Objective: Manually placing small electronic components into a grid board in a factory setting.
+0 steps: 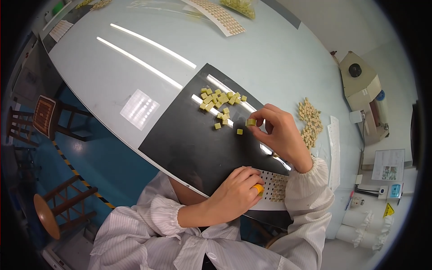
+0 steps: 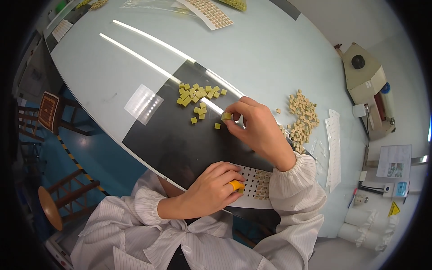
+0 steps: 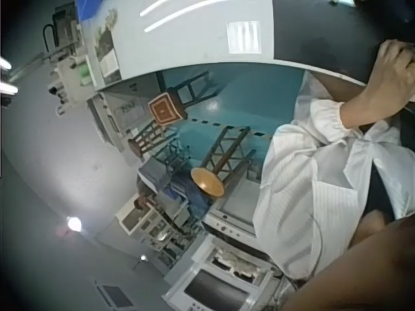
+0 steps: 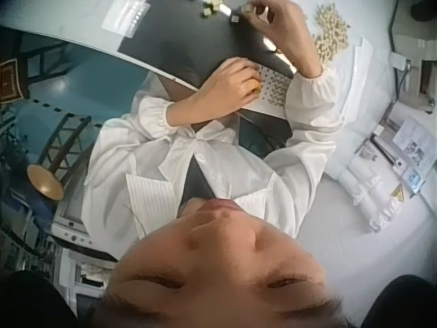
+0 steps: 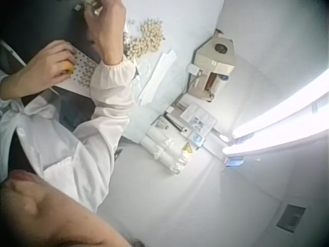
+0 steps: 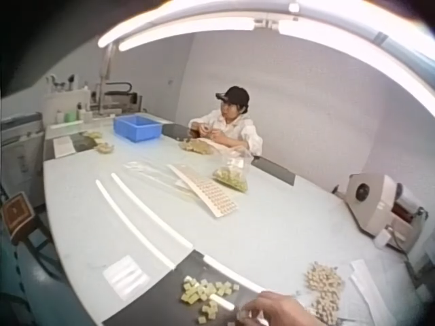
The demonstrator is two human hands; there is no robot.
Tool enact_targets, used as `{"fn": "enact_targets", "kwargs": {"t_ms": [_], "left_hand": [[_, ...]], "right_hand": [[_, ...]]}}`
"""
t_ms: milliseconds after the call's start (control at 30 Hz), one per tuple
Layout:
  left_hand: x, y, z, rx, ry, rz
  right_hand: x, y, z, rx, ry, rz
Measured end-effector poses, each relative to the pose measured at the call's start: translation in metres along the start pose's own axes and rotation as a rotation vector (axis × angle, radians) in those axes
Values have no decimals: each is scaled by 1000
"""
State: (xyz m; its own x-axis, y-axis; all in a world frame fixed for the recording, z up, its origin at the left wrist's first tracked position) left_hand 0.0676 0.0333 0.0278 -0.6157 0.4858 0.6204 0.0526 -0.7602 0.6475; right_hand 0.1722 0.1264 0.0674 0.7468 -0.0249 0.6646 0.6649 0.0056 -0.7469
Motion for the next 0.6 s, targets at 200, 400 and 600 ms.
{"fn": "enact_targets", "kwargs": {"t_ms": [200, 400, 600], "left_hand": [[3, 0, 0, 10, 4, 3], [3, 2, -1, 10, 0, 12], [4, 1, 4, 32, -18, -21]], "right_hand": [[-18, 0, -6, -5, -83, -25], [-24, 3, -12, -13, -18, -82], [-18, -4, -26, 97, 24, -141]]}}
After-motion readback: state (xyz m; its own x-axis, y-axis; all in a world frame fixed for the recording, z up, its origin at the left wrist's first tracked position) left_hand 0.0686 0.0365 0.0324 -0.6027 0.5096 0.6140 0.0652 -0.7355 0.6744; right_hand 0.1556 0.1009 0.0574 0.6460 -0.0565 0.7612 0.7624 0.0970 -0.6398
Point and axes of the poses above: each hand's wrist, its own z-axis towards the middle knuckle, its own x-axis out of the back of the hand, y = z × x, the point moved 9 cm from there along z, towards the middle knuckle, and after that the axes turned 13 degrees about z, right-handed, at the moved point
